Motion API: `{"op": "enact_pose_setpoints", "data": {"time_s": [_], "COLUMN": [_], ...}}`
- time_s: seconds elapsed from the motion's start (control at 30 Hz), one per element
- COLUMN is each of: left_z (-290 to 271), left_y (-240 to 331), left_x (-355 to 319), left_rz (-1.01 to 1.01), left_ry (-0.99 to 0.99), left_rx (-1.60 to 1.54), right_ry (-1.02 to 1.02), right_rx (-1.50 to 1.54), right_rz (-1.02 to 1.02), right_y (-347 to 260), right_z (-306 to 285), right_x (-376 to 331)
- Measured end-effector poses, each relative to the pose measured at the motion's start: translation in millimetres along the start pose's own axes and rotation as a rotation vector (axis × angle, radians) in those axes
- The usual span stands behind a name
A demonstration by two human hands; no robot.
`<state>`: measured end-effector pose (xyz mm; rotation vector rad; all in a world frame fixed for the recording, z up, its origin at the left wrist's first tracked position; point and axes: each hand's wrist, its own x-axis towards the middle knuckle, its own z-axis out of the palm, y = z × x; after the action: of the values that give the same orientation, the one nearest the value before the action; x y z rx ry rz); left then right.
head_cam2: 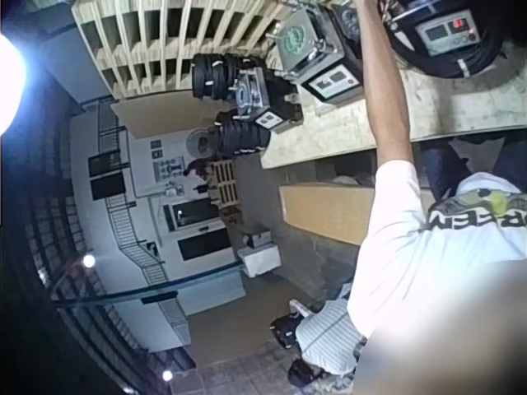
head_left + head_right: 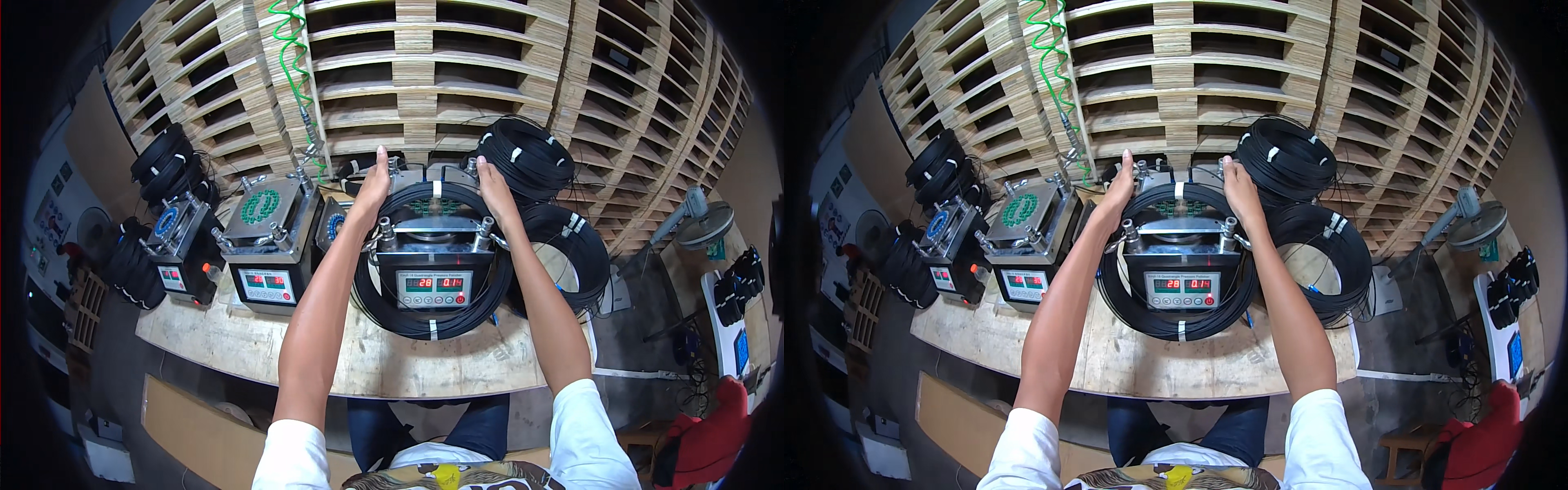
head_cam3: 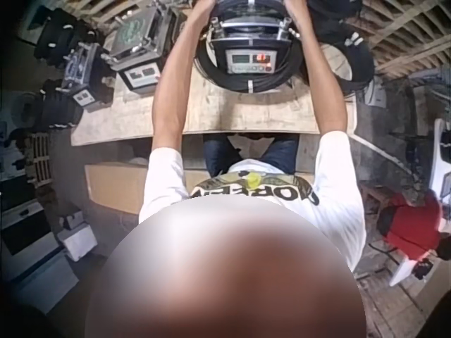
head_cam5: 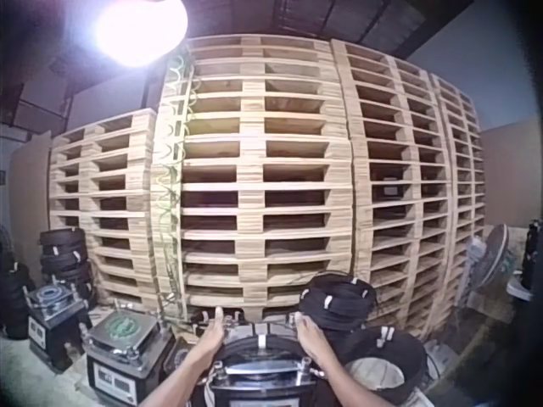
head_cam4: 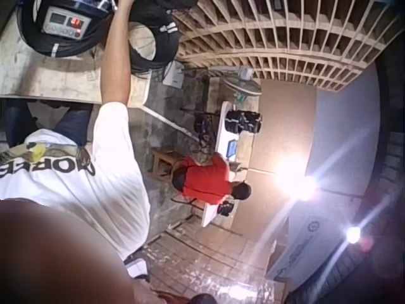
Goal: The recorder prepares fiber optic cable connectors by mounting them in a jig and using industrial polishing machines to refine the tips.
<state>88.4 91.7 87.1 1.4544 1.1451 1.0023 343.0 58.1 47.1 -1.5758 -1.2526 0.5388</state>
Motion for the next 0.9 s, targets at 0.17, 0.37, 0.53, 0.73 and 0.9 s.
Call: {"op": "enact_pose_setpoints", "data": {"time_s": [0.17, 0.37, 0.53, 0.73, 0.9], "left_z": [-10, -8, -2, -5, -12], "left_y": [-5, -1, 2, -6, -18], "left_x": [3, 0, -8, 6, 14], "left_rz": [-0.078, -0.088, -0.019, -0.105, -0.092], "left_ry": [-0.01, -0.035, -0.019, -0.041, 0.05], "left_rx": [0.133, 0.13, 0.086, 0.016, 0.059], "right_ry": [-0.012, 0.018, 0.049, 0.011, -0.069], "right_rx": [0.085, 0.052, -0.136, 0.036, 0.175], "right_rz": [-0.002, -0.003, 0.053, 0.013, 0.045], "right_y": [-2, -9, -12, -1, -14], "right_z": [7, 3, 0, 0, 4], "right_x": [-2, -9, -10, -3, -13]}}
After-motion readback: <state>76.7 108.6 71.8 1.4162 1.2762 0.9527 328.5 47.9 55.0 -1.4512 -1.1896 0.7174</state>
